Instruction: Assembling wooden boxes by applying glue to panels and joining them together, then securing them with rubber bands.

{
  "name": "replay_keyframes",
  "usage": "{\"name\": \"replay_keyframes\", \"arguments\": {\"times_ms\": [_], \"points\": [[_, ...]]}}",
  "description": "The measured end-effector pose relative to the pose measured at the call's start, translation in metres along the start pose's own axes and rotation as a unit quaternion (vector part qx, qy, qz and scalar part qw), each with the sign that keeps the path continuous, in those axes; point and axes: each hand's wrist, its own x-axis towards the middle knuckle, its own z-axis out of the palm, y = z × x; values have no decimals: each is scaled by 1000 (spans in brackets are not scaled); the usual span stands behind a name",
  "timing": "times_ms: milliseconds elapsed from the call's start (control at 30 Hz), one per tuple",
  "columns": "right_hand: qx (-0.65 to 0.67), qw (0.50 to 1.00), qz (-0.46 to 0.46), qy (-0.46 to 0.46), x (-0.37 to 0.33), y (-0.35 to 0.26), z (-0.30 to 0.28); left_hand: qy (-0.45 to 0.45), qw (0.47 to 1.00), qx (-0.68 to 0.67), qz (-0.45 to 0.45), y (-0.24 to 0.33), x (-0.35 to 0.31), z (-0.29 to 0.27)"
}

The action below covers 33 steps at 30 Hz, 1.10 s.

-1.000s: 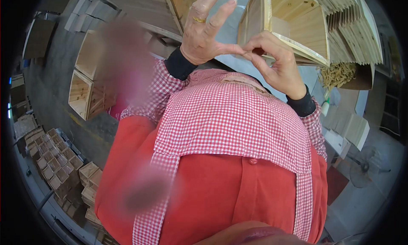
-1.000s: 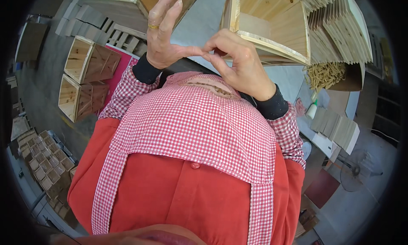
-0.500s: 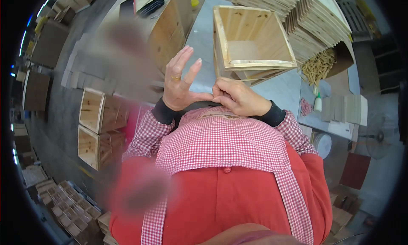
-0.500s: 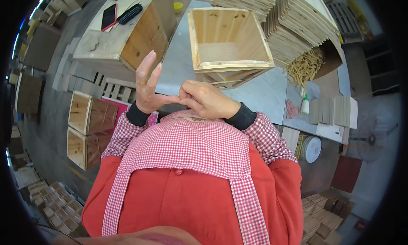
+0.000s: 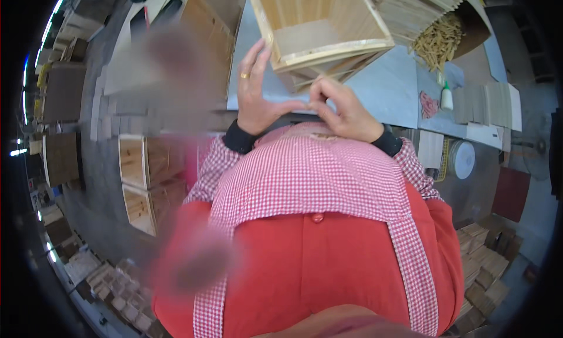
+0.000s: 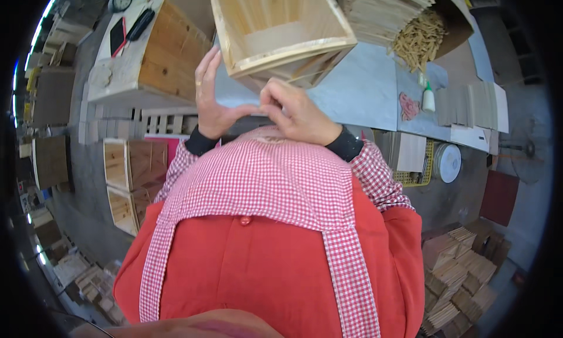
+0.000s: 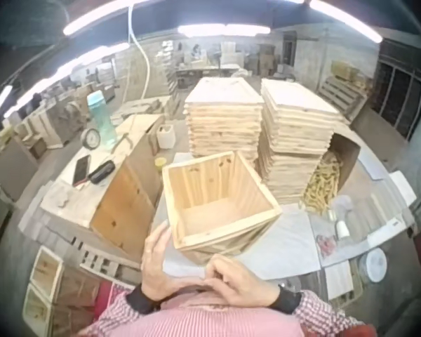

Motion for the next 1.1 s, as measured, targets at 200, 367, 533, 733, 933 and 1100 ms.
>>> {"name": "replay_keyframes", "arguments": {"times_ms": [200, 367, 533, 733, 933, 1100], "points": [[70, 994, 68, 57, -17, -8, -21, 17, 998, 59, 28, 2, 12, -7], [37, 994, 1, 105, 0, -12, -3, 18, 993, 87, 74, 6, 16, -14], [-29, 997, -68, 31, 11, -9, -6, 12, 995, 76, 62, 0, 8, -12], [30, 997, 8, -75, 4, -13, -7, -41, 997, 49, 35, 11, 2, -15], [-58, 997, -37, -24, -8, -9, 2, -108, 991, 77, -1, 15, 5, -13], [-25, 999, -35, -28, -10, -5, 2, -109, 988, 105, -18, 10, 1, -17]]}}
